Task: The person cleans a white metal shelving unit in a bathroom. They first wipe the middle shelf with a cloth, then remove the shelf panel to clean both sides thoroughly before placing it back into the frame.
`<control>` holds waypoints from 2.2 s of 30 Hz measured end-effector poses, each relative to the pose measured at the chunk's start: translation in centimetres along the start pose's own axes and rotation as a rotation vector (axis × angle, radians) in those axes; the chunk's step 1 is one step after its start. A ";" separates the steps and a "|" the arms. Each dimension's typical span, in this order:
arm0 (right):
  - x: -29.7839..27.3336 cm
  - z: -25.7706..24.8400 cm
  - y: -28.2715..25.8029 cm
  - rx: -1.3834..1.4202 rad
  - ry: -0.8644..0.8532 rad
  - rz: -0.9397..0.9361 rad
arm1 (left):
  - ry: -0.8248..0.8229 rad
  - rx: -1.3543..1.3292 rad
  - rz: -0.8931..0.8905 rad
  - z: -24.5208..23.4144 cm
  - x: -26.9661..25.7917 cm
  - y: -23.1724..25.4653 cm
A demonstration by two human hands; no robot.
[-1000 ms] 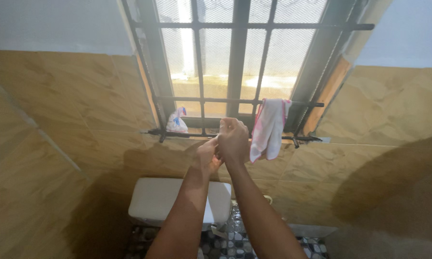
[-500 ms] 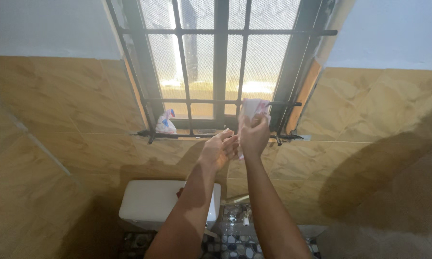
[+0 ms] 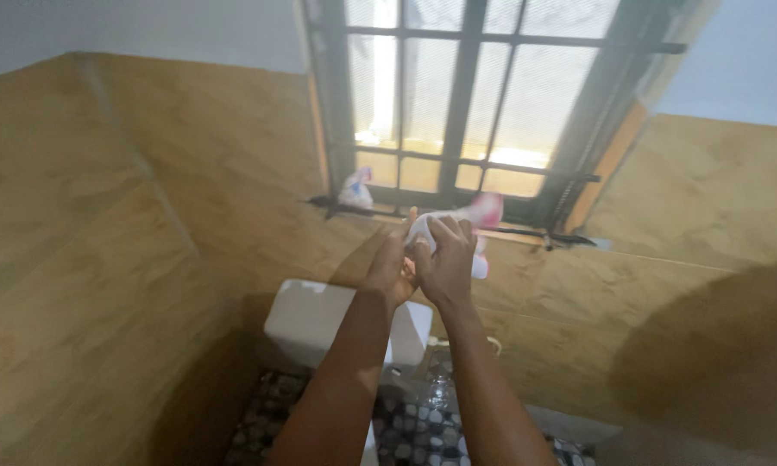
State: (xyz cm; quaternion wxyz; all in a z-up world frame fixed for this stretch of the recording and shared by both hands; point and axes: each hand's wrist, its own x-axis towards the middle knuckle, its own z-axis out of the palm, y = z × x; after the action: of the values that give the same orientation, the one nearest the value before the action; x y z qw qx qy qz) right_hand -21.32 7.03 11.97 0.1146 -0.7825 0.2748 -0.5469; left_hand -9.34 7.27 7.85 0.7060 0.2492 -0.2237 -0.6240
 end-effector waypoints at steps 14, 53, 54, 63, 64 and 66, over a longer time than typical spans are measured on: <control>-9.8 5.2 -16.9 0.732 -0.412 0.144 | 0.618 0.082 0.133 -4.3 -23.1 5.0; -45.2 19.0 -41.7 1.033 -1.226 0.617 | 1.344 0.288 0.594 -15.0 -71.3 0.2; -46.0 20.0 -41.6 1.136 -1.320 0.759 | 1.388 0.296 0.580 -14.9 -71.9 0.1; -50.2 27.7 -43.1 1.146 -1.352 0.334 | 1.760 0.612 0.536 -24.6 -77.3 -1.9; -50.2 28.1 -43.6 1.039 -1.281 0.287 | 1.836 0.712 0.487 -25.8 -77.8 -2.2; -50.3 27.9 -44.3 0.819 -1.139 0.204 | 1.973 0.913 0.358 -27.0 -78.9 -3.4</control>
State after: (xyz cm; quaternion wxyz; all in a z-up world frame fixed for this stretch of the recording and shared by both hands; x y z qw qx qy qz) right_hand 5.15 68.01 -17.14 0.5761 -0.8113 0.0162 -0.0985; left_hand -4.58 87.17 -15.69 0.4962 0.8396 0.1961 0.1018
